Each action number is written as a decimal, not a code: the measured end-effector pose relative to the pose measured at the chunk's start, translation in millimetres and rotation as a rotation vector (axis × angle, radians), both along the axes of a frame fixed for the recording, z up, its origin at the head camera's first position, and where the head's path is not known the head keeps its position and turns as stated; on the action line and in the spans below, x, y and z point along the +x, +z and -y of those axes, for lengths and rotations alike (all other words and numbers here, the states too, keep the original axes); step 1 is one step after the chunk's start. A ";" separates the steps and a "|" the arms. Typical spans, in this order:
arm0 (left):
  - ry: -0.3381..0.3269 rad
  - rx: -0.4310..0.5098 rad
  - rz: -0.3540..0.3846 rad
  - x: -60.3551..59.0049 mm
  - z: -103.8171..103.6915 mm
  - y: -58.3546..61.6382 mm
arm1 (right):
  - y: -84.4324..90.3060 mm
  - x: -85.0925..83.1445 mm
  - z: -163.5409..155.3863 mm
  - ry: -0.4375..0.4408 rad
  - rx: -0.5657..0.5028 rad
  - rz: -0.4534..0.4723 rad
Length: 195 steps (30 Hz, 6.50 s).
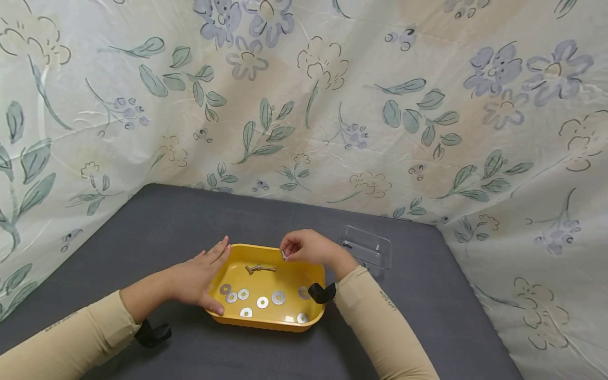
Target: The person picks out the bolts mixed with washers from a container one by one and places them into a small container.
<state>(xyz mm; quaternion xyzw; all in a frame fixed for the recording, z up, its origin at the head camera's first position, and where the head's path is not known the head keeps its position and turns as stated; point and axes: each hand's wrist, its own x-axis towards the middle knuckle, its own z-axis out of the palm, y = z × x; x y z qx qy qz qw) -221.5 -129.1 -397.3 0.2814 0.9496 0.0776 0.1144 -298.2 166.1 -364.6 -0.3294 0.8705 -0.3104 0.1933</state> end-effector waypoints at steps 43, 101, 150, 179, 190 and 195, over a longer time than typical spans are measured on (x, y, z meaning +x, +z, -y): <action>0.004 0.009 -0.001 -2.0 -1.0 -0.9 | 10.6 -20.4 -87.4 -0.310 -0.082 -0.040; 0.019 0.014 0.009 -4.0 -0.9 -3.2 | -21.0 -32.5 -150.9 -0.624 -0.032 0.008; 0.019 0.007 0.016 -3.8 -1.0 -1.4 | 17.2 -19.6 -85.7 -0.400 -0.087 -0.090; 0.022 0.009 0.010 -2.5 -0.8 -1.6 | 14.2 -3.5 -17.4 -0.166 -0.084 -0.087; 0.018 0.015 0.009 -2.3 -0.8 -0.9 | 3.9 -2.6 -1.3 -0.086 -0.059 -0.068; 0.016 0.011 0.010 -2.4 -0.8 -1.5 | -0.7 -1.6 4.5 -0.053 -0.049 -0.056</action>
